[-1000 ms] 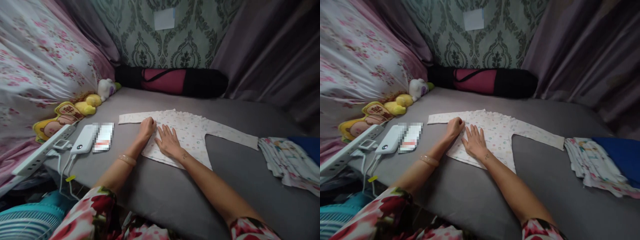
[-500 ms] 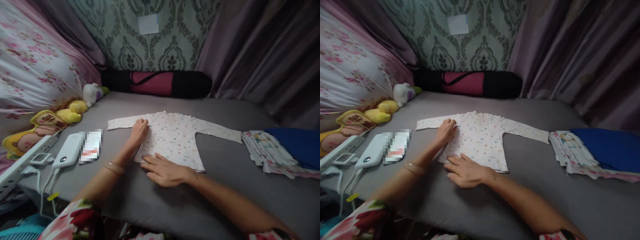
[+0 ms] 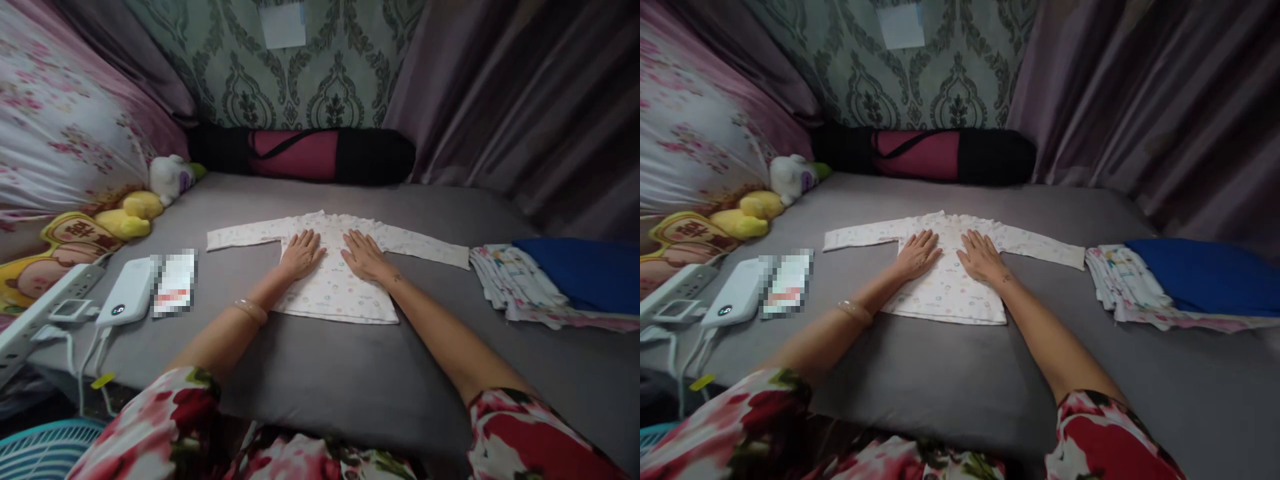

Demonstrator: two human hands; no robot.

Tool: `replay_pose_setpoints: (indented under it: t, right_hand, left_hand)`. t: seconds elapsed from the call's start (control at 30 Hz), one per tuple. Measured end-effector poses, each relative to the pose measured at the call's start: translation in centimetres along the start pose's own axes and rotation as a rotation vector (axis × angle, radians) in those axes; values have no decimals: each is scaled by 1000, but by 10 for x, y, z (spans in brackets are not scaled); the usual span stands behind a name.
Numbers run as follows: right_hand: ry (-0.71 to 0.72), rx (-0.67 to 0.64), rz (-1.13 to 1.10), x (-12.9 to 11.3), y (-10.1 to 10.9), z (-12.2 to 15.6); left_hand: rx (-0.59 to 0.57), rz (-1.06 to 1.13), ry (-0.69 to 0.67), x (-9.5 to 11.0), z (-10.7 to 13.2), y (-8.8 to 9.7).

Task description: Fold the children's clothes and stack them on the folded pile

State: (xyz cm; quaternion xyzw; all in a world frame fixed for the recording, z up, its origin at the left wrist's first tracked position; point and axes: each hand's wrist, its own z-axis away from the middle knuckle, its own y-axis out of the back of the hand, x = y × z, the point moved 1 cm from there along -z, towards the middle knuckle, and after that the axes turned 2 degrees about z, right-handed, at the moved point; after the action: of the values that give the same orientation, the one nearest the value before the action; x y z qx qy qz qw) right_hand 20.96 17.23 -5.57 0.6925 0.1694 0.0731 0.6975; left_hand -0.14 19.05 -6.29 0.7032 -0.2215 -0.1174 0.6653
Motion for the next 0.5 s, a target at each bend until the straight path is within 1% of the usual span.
replay_pose_setpoints:
  t: [0.13, 0.3, 0.4, 0.5]
  right_hand:
    - [94, -11, 22, -7, 2, 17]
    - [234, -31, 11, -15, 5, 57]
    - [292, -57, -10, -19, 7, 81]
    - [320, -100, -57, -23, 9, 102]
  left_hand:
    - [-51, -17, -97, -11, 18, 6]
    - [-125, 9, -236, -24, 51, 15]
    - [-174, 28, -263, -29, 68, 20]
    - [-211, 55, -245, -32, 80, 25]
